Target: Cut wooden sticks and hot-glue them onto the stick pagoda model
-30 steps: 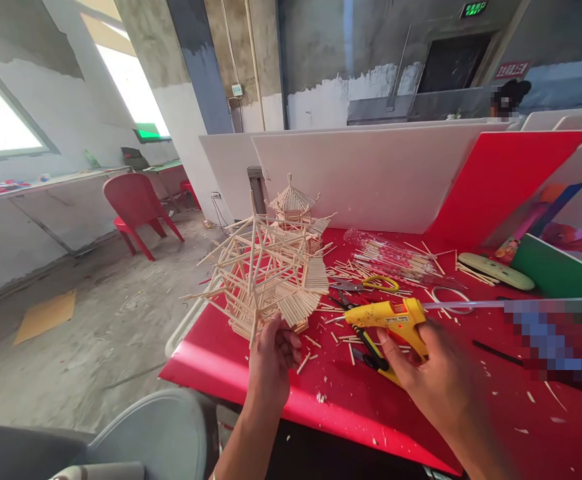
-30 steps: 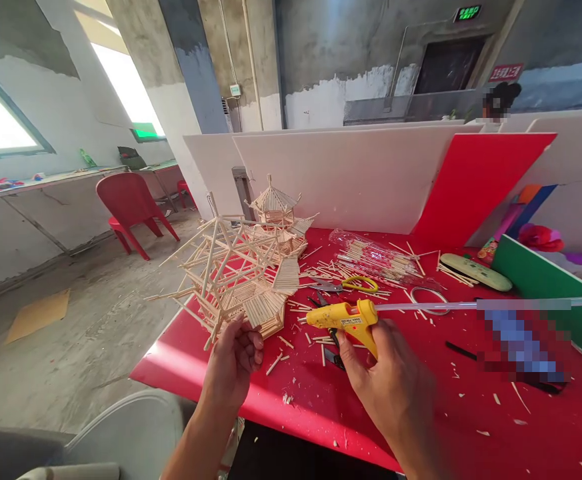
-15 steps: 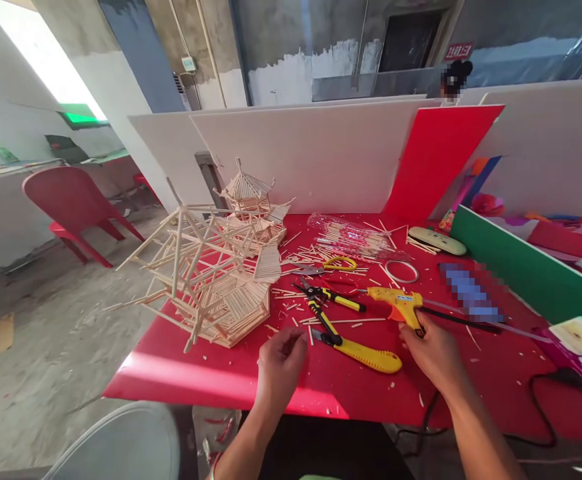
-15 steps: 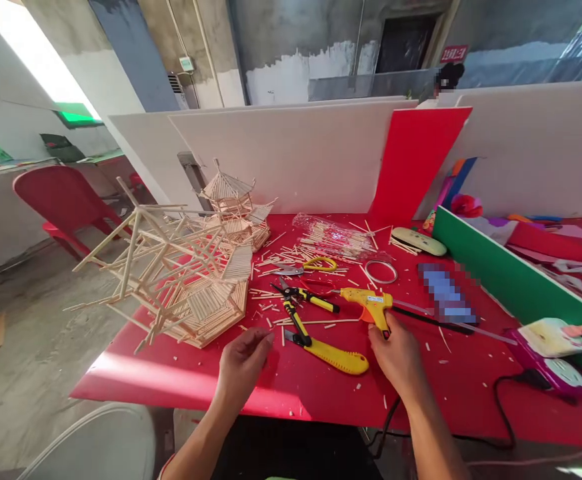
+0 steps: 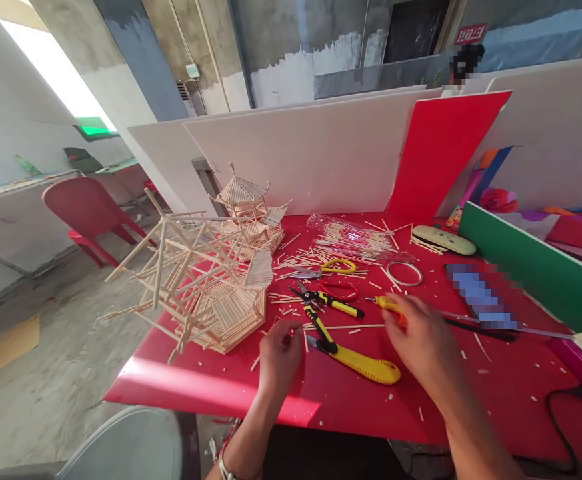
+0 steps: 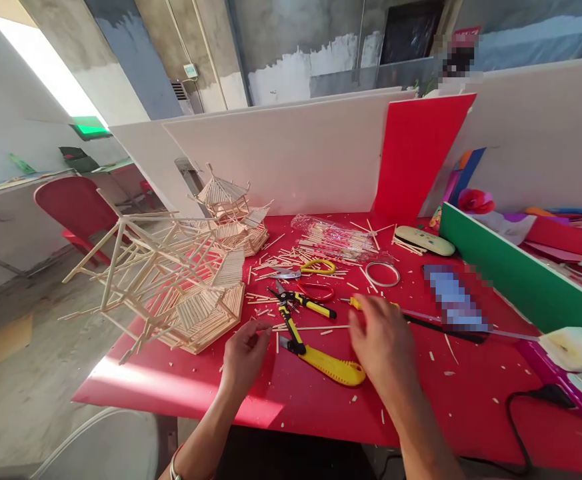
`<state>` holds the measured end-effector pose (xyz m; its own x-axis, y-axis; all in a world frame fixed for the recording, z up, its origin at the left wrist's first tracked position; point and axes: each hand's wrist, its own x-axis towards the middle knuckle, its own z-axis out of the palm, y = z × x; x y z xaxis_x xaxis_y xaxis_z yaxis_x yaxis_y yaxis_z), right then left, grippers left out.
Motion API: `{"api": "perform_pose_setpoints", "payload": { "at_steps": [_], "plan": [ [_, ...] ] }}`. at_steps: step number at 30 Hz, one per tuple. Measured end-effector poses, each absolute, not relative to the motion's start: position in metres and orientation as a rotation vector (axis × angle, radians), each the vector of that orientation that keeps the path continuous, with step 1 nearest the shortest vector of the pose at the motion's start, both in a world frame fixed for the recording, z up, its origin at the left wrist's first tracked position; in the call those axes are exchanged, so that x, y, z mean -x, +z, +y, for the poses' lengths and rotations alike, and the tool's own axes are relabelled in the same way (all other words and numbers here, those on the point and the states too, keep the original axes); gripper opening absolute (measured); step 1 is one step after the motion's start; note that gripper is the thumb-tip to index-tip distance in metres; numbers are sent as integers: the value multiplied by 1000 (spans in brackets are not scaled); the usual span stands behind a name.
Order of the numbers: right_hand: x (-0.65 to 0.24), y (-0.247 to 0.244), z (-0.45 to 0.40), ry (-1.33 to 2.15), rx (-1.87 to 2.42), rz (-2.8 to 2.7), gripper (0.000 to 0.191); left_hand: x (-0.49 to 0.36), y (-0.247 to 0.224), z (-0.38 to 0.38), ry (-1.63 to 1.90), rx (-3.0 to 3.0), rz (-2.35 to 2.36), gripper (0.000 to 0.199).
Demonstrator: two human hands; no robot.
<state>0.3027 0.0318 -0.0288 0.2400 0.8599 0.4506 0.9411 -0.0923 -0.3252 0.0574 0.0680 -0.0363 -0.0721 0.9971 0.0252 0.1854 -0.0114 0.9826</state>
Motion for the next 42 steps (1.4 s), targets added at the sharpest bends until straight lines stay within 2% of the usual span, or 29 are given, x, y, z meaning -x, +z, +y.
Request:
{"api": "perform_pose_setpoints", "payload": {
  "at_steps": [3, 8, 11, 24, 30, 37, 42],
  "plan": [
    [-250, 5, 69, 173, 1777, -2118, 35, -56, -39, 64, 1150, -1193, 1383, 6],
    [-176, 12, 152, 272, 1694, -2462, 27, -50, -40, 52, 1102, -1246, 1397, 11],
    [-154, 0, 185, 303, 1699, -2602, 37, -40, -37, 45, 1089, -1225, 1376, 13],
    [-161, -8, 208, 452, 1737, -2757, 36, -25, -42, 38, 1087, -1144, 1339, 15],
    [-153, -10, 206, 663, 1697, -2630, 36, -25, -39, 34, 1118, -1099, 1338, 16],
    [-177, -10, 176, 1123, 1559, -2083, 33, -25, -25, 35, 1183, -833, 1290, 29],
    [-198, -10, 109, 1439, 1340, -1622, 49, -29, -14, 35, 1139, -595, 1117, 38]
  ]
}}
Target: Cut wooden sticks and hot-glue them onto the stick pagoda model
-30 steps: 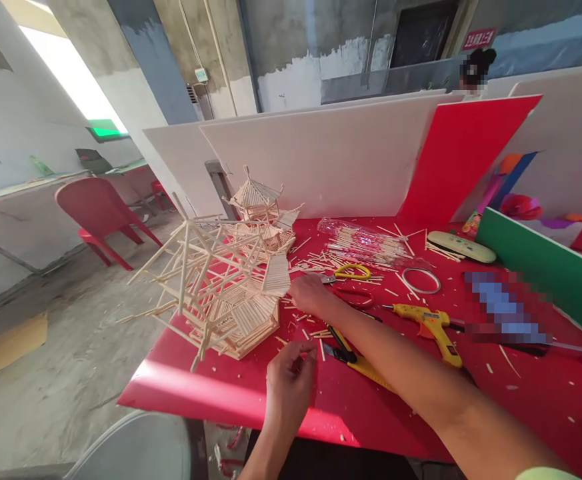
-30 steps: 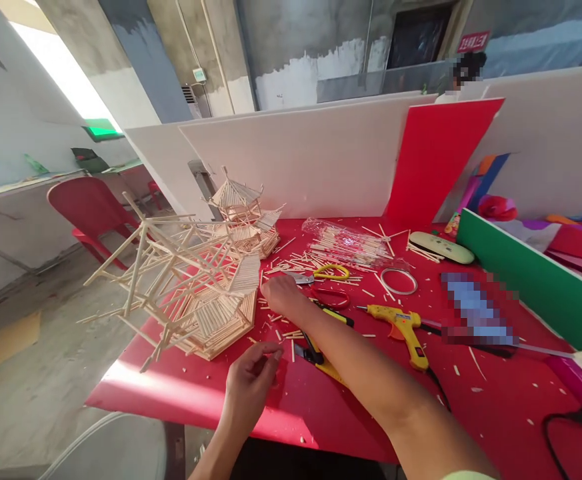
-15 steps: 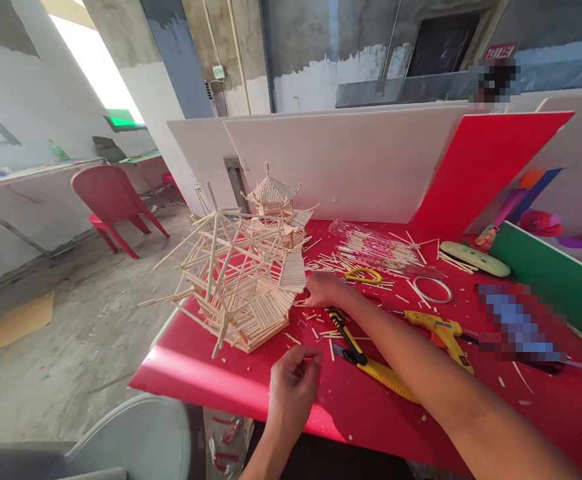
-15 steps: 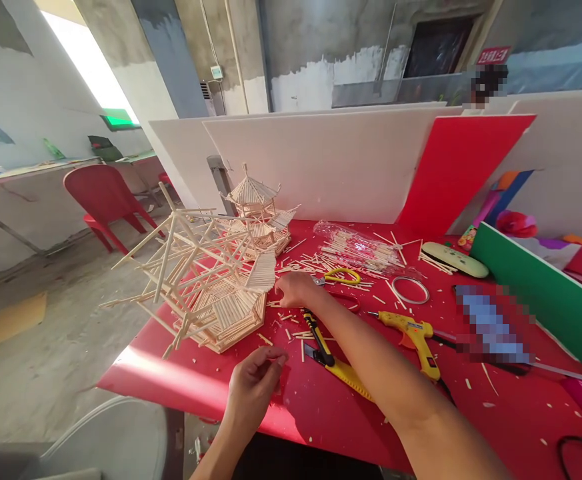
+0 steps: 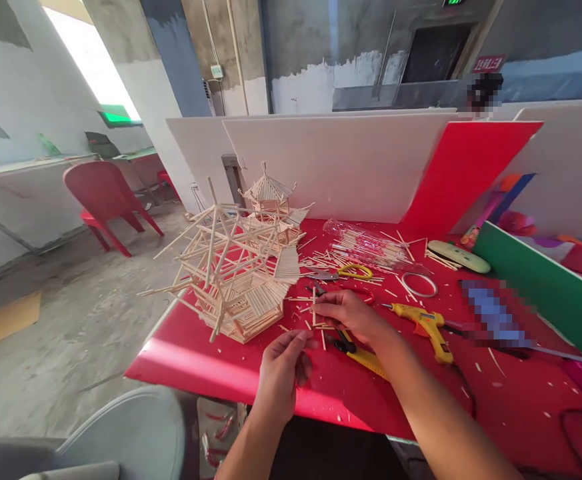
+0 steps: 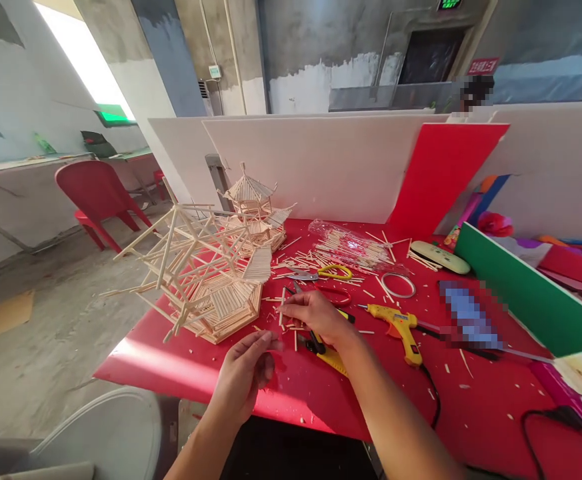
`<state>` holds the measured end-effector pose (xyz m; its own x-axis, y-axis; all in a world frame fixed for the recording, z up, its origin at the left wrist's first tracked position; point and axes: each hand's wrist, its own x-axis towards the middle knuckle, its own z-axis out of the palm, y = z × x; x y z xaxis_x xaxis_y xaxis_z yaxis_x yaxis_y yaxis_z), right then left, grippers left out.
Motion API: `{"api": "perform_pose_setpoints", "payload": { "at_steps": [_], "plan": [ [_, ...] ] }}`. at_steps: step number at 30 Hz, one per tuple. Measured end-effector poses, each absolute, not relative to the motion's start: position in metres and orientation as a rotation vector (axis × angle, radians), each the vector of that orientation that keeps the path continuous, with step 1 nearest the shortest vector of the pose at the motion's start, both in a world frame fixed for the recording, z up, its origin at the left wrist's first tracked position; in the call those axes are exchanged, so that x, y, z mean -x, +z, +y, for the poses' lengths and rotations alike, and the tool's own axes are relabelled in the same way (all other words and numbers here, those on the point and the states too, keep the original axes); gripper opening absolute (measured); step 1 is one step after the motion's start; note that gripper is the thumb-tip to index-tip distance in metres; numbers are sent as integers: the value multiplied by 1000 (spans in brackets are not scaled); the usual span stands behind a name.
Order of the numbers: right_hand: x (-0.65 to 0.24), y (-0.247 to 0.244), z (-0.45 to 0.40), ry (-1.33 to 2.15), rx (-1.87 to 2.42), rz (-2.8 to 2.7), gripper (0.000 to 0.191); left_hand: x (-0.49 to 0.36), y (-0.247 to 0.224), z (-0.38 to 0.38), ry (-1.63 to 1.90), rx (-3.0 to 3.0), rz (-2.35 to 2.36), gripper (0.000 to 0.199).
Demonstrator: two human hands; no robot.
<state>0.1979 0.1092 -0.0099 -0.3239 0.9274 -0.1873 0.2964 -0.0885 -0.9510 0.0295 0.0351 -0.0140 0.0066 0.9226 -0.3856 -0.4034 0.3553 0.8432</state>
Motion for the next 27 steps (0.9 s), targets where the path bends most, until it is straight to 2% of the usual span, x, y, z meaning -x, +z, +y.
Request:
{"api": "perform_pose_setpoints", "payload": {
  "at_steps": [9, 27],
  "plan": [
    [-179, 4, 62, 1620, 1143, -1235, 40, -23, 6, 16, 1067, -535, 962, 36],
    [-139, 20, 32, 1588, 984, -1412, 32, 6, 5, -6, 1137, -597, 911, 31]
  ]
}}
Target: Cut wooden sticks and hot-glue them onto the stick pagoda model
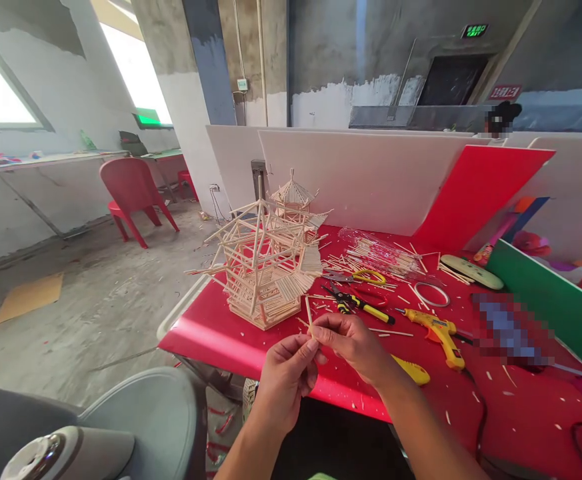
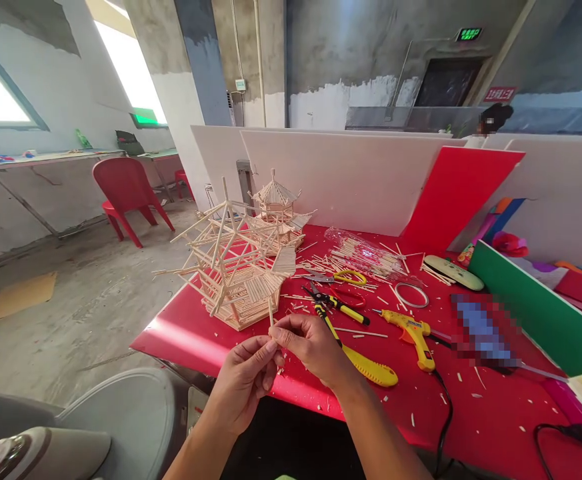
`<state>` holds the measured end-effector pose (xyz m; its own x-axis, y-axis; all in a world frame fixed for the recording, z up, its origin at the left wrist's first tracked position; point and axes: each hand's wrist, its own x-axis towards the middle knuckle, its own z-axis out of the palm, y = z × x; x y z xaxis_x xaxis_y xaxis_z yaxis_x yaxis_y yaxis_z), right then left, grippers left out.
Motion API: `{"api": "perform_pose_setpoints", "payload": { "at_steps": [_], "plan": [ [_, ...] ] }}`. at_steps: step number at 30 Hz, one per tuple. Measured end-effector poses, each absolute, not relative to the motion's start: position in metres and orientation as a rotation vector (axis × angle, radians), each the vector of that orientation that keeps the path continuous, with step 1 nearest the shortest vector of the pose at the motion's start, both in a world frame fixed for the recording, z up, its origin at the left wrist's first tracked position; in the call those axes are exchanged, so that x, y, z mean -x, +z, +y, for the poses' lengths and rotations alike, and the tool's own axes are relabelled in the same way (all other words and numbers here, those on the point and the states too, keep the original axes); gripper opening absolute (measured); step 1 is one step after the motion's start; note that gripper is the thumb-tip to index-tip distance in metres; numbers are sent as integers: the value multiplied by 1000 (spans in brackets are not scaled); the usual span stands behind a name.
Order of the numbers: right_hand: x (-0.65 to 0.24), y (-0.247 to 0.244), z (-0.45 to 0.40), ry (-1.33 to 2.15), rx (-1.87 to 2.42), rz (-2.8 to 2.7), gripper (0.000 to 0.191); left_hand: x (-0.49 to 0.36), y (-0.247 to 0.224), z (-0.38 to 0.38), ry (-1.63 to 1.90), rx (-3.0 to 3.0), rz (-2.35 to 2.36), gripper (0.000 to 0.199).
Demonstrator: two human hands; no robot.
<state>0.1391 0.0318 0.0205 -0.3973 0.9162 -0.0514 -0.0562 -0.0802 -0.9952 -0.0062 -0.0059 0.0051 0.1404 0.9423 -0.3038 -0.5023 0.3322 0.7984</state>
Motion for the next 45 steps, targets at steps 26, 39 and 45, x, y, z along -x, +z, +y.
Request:
{"api": "perform_pose_setpoints", "payload": {
  "at_steps": [26, 39, 45],
  "plan": [
    [-189, -13, 56, 692, 1842, -1677, 21, -33, -22, 34, 1165, -628, 1066, 43],
    [-307, -2, 175, 400, 2149, -1923, 33, -123, -18, 111, 1097, -829, 1094, 53],
    [-430, 0, 227, 291, 2511, -1808, 33, -159, 2, 135, 1059, -832, 1028, 47]
  ]
}}
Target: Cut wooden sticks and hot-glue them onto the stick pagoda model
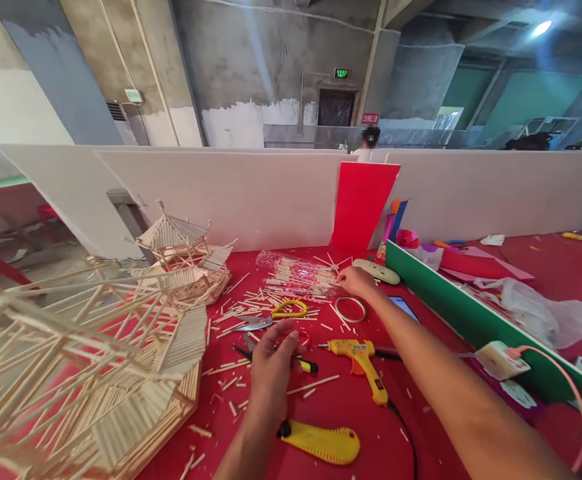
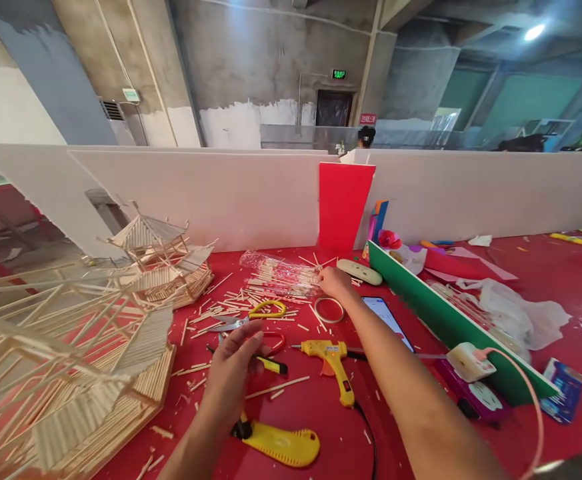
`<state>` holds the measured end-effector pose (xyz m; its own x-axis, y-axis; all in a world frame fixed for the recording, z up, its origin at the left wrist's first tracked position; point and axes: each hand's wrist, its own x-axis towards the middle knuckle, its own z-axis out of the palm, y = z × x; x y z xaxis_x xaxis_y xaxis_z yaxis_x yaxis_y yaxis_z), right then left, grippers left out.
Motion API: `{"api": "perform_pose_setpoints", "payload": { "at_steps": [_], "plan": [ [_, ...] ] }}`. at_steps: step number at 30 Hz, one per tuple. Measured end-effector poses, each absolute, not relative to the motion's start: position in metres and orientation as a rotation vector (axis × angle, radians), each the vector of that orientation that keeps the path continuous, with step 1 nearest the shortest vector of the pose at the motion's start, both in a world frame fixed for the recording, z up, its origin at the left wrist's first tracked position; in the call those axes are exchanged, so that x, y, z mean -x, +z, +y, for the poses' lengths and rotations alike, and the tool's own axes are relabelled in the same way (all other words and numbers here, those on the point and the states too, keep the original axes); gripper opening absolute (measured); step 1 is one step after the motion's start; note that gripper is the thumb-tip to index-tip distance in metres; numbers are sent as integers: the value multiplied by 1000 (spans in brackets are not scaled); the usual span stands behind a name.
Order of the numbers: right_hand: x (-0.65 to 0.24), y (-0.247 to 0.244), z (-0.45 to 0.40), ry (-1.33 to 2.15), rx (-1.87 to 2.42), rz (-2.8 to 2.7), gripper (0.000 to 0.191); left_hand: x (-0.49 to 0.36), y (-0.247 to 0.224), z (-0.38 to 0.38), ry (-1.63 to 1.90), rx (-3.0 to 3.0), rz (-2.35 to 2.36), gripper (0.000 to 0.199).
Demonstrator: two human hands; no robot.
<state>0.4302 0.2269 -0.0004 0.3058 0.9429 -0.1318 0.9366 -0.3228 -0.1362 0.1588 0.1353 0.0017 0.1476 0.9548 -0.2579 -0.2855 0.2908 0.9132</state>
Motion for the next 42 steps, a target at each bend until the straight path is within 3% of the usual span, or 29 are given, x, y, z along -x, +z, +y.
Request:
{"api": "perform_pose_setpoints", "payload": {
  "at_steps": [8, 17, 27, 42],
  "plan": [
    [-452, -29, 264, 259, 2590, -1979, 35, -174, -1, 153, 1019, -826, 1023, 37],
    [-460, -26, 267, 303, 2534, -2033, 35, -157, -6, 145, 1039, -823, 1081, 31],
    [-455, -36, 281, 570, 2420, -1914, 36, -188, 9, 167, 1045, -799, 1033, 43],
    [-445, -48, 298, 613, 2224, -1851, 36, -254, -17, 223, 927, -512, 1056, 20]
  ]
}}
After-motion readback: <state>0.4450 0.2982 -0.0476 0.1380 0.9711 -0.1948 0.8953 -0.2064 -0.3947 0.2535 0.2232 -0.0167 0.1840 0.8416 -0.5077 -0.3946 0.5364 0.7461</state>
